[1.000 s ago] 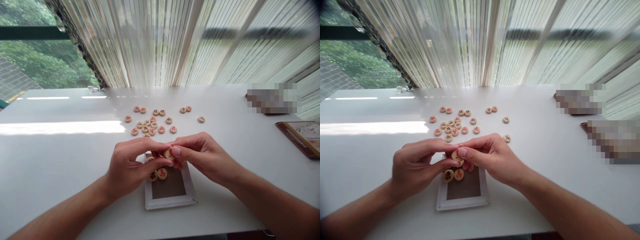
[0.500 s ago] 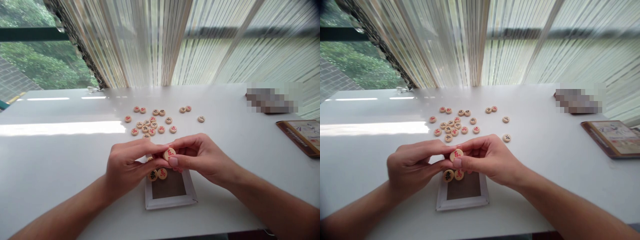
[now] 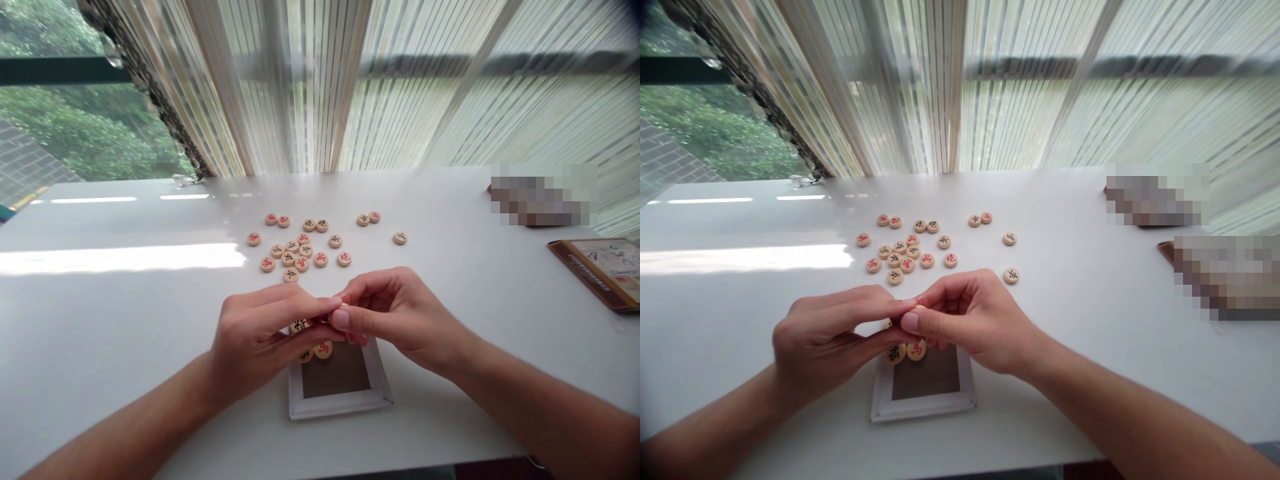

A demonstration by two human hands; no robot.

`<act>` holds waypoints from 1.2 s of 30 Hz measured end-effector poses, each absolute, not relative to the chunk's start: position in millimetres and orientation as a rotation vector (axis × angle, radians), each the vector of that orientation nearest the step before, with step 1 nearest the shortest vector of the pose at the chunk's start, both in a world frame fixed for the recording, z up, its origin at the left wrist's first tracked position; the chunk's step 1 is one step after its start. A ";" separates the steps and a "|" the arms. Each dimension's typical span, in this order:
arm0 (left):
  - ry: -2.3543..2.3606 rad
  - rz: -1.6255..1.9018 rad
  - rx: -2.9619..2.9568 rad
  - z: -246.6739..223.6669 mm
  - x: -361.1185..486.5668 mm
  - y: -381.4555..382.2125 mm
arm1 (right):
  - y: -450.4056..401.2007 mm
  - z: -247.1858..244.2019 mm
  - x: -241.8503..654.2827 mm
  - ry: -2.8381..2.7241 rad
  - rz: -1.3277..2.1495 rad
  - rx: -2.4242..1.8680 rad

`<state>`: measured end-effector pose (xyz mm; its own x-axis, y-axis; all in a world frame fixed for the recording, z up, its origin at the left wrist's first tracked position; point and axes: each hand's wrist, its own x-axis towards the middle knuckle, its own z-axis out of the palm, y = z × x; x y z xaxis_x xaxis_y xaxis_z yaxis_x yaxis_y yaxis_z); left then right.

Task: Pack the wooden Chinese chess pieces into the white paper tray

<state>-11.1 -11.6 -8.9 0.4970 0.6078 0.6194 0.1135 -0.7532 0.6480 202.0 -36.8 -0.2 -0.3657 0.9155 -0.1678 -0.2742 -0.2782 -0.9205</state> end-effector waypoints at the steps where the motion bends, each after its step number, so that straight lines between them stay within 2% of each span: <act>1: 0.595 1.210 2.194 -9.2 -10.8 -11.7 | -36.8 0.0 202.2 -1.081 1.761 -0.936; 9: 0.574 1.223 2.130 -11.0 -10.6 -11.5 | -35.4 4.3 204.6 -1.143 1.772 -0.913; 21: 0.484 1.196 2.229 -8.2 -12.7 -10.7 | -37.5 -1.2 198.3 -0.953 1.886 -0.828; 28: 0.510 1.235 2.168 -9.5 -10.6 -10.0 | -37.9 2.0 202.2 -1.086 1.758 -0.914; 36: 0.578 1.266 2.092 -9.0 -10.6 -6.6 | -35.9 3.8 204.7 -1.165 1.732 -0.803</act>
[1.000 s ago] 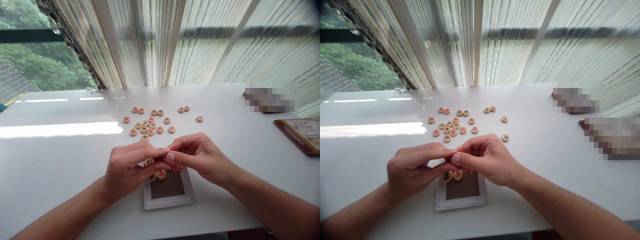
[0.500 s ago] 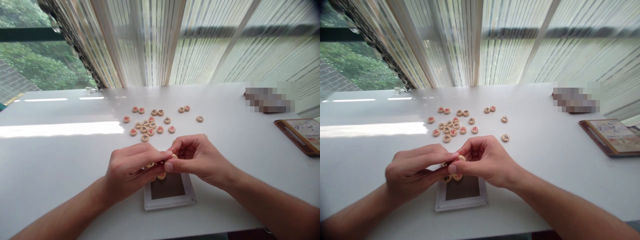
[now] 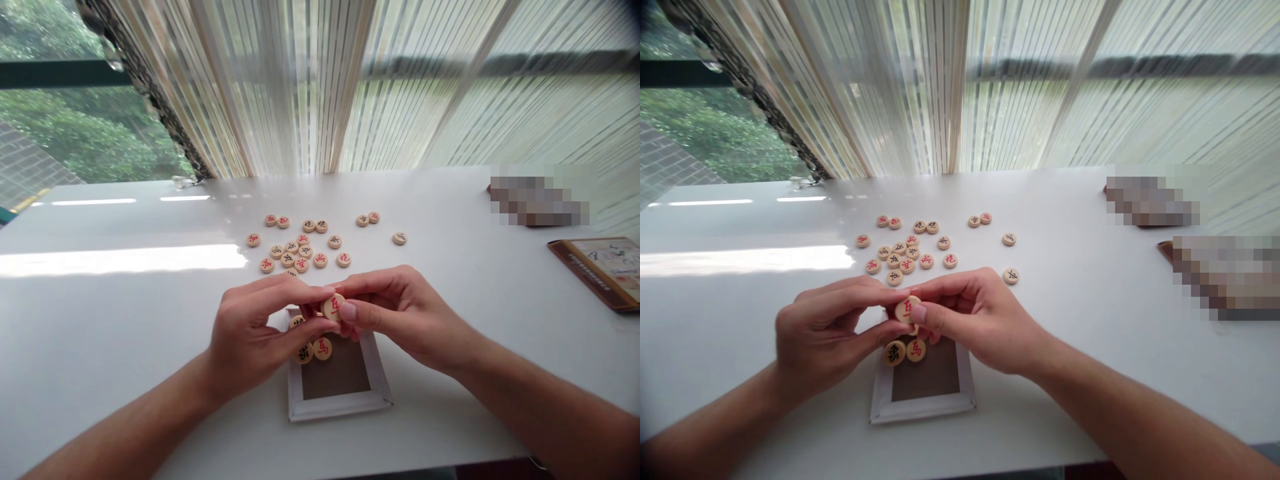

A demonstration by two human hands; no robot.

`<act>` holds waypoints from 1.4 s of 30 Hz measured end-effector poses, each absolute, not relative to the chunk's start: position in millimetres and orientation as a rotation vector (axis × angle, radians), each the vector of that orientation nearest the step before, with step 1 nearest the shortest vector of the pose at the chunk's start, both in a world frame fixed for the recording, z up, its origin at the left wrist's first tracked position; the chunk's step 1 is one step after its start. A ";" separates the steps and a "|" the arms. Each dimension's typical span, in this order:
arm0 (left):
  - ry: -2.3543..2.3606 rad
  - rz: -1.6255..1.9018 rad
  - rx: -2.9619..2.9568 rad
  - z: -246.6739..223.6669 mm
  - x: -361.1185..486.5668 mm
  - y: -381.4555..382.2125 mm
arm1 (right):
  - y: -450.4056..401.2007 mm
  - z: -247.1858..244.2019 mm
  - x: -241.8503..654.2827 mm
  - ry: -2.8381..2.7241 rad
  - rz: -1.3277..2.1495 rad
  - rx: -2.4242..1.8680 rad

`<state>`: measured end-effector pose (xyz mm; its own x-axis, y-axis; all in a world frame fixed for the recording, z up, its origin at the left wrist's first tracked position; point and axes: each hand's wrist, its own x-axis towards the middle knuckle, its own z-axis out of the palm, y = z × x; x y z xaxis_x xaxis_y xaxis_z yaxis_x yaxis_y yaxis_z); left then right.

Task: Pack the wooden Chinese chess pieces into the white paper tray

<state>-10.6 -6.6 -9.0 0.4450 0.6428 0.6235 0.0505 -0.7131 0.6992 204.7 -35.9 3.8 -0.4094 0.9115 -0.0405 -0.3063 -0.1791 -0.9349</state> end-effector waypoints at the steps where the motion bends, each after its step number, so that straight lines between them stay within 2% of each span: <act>1: 0.587 1.270 2.102 -8.7 -11.0 -6.1 | -36.1 3.5 204.5 -1.153 1.743 -0.792; 8: 0.630 1.303 2.094 -9.6 -12.0 -3.8 | -37.1 -2.0 203.3 -1.009 1.781 -0.727; 23: 0.708 1.302 1.996 -20.1 -14.3 -5.3 | -39.6 -11.9 202.4 -1.249 1.309 -0.824; 32: 0.704 1.314 2.026 -17.5 -13.3 -4.9 | -38.2 -17.7 203.5 -1.358 1.176 -0.828; 42: 0.752 1.330 2.009 -16.3 -11.9 -4.3 | -36.2 -16.7 205.3 -1.332 1.251 -0.855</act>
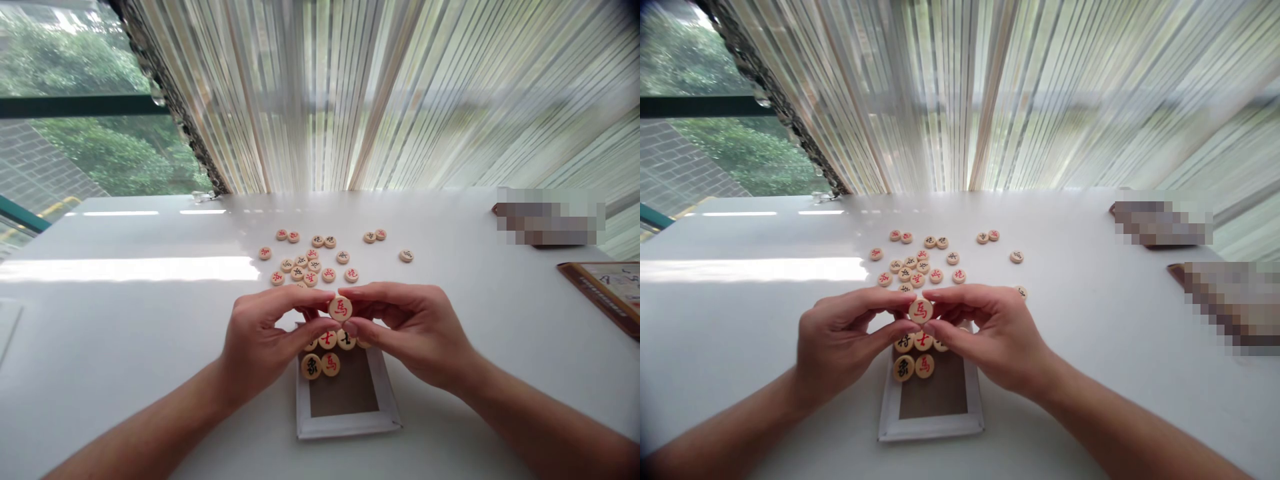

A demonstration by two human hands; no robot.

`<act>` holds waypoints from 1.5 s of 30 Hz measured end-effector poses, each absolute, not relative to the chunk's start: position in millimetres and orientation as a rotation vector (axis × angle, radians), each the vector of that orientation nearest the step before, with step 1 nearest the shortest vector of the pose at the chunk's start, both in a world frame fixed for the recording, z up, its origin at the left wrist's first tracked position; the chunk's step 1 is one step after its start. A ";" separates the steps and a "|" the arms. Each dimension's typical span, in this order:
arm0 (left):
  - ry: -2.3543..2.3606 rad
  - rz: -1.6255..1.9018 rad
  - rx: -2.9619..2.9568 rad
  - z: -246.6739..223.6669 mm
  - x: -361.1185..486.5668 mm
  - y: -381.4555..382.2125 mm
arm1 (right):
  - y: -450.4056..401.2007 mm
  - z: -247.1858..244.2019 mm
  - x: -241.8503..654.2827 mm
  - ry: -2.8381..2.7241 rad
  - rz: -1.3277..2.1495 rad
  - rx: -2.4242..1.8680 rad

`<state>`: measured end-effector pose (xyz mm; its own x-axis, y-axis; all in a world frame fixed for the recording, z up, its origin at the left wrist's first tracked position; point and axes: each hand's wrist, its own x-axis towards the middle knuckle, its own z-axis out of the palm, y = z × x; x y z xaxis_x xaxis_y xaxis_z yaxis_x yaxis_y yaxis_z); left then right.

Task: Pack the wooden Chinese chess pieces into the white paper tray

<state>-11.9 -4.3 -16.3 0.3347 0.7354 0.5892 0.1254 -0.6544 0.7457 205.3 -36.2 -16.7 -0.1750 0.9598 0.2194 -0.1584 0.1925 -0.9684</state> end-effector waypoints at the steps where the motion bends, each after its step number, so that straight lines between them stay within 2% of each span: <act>1: 0.756 1.327 2.006 -16.2 -11.7 -4.3 | -36.1 -15.8 205.4 -1.324 1.266 -0.866; 11: 0.791 1.313 2.022 -12.0 -11.7 -4.4 | -38.0 -10.3 203.3 -1.253 1.314 -0.881; 19: 0.774 1.301 2.056 -6.1 -9.5 -4.1 | -37.7 -8.2 204.2 -1.386 1.225 -0.937; 37: 0.670 1.214 2.068 -8.5 -9.4 -8.0 | -38.8 0.2 201.3 -1.330 1.518 -0.967; 45: 0.553 1.204 2.199 -9.6 -9.1 -10.7 | -41.7 0.0 201.2 -1.351 1.535 -1.049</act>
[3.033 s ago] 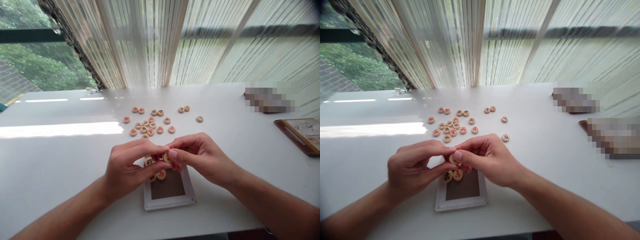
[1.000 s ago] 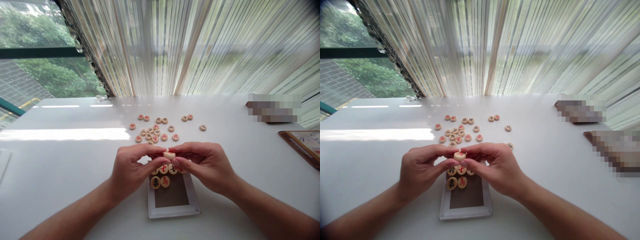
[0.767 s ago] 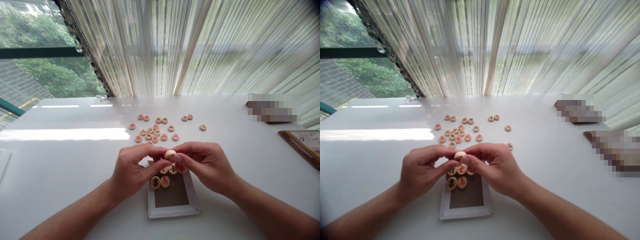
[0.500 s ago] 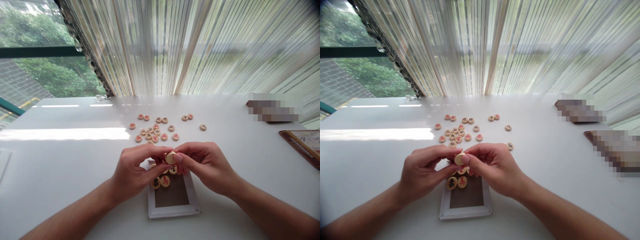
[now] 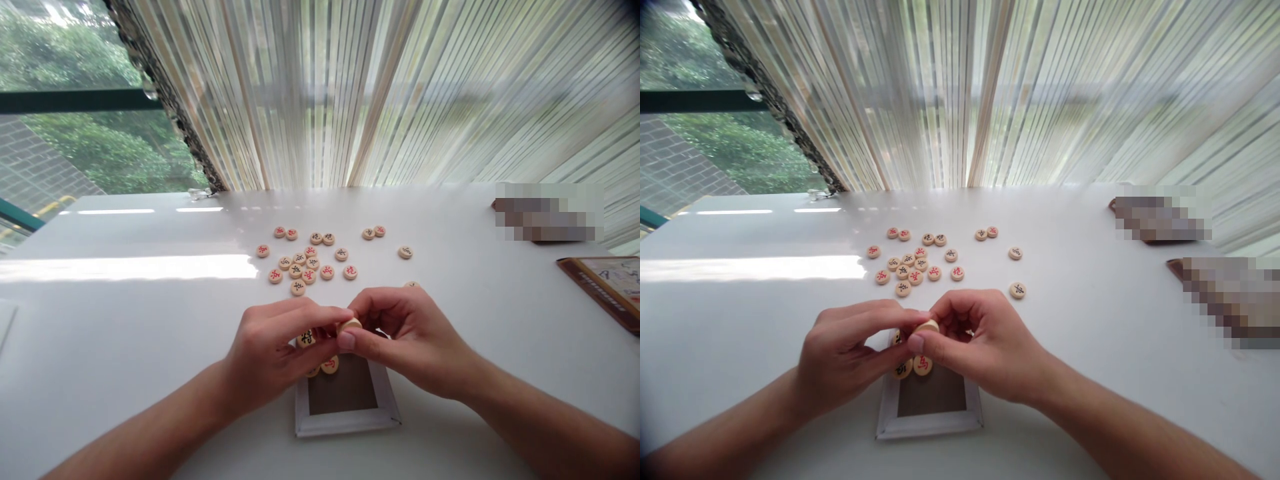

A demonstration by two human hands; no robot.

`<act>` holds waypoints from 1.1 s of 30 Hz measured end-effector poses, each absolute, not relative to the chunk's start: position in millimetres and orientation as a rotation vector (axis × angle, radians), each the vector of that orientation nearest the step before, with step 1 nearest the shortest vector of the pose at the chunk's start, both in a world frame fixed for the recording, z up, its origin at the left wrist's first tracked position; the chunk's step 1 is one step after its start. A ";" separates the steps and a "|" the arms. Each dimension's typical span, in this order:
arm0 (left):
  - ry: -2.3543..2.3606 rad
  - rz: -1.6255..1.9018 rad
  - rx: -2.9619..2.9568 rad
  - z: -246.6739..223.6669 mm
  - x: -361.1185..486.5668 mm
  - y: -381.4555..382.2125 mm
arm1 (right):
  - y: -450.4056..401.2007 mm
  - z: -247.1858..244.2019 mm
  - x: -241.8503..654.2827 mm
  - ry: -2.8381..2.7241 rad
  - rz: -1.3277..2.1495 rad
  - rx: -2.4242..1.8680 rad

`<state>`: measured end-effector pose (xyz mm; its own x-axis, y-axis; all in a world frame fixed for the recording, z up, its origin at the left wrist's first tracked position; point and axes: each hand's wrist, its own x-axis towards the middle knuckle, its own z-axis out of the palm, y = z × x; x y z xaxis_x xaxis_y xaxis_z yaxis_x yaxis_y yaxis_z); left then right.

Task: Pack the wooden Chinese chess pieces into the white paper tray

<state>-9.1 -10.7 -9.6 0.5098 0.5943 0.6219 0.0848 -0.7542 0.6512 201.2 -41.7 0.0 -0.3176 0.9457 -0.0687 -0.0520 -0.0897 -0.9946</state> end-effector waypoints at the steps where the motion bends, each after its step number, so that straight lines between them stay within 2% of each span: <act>1: 0.543 1.200 2.205 -9.3 -9.0 -10.9 | -41.9 -0.2 201.3 -1.353 1.542 -1.053; 12: 0.615 1.194 2.123 -1.4 -7.1 -11.6 | -40.2 8.8 202.4 -1.313 1.607 -0.925; 23: 0.673 1.216 2.207 -5.7 -10.8 -14.4 | -43.5 2.7 201.0 -1.182 1.817 -0.859; 33: 0.580 1.185 2.320 -5.6 -9.5 -15.6 | -43.3 2.8 202.0 -1.350 1.686 -0.940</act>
<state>-9.5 -15.6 -5.6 0.5378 0.5596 0.6306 0.1551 -0.8008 0.5785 202.0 -43.3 2.8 -0.4349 0.8968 -0.0814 -0.1163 -0.1456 -0.9825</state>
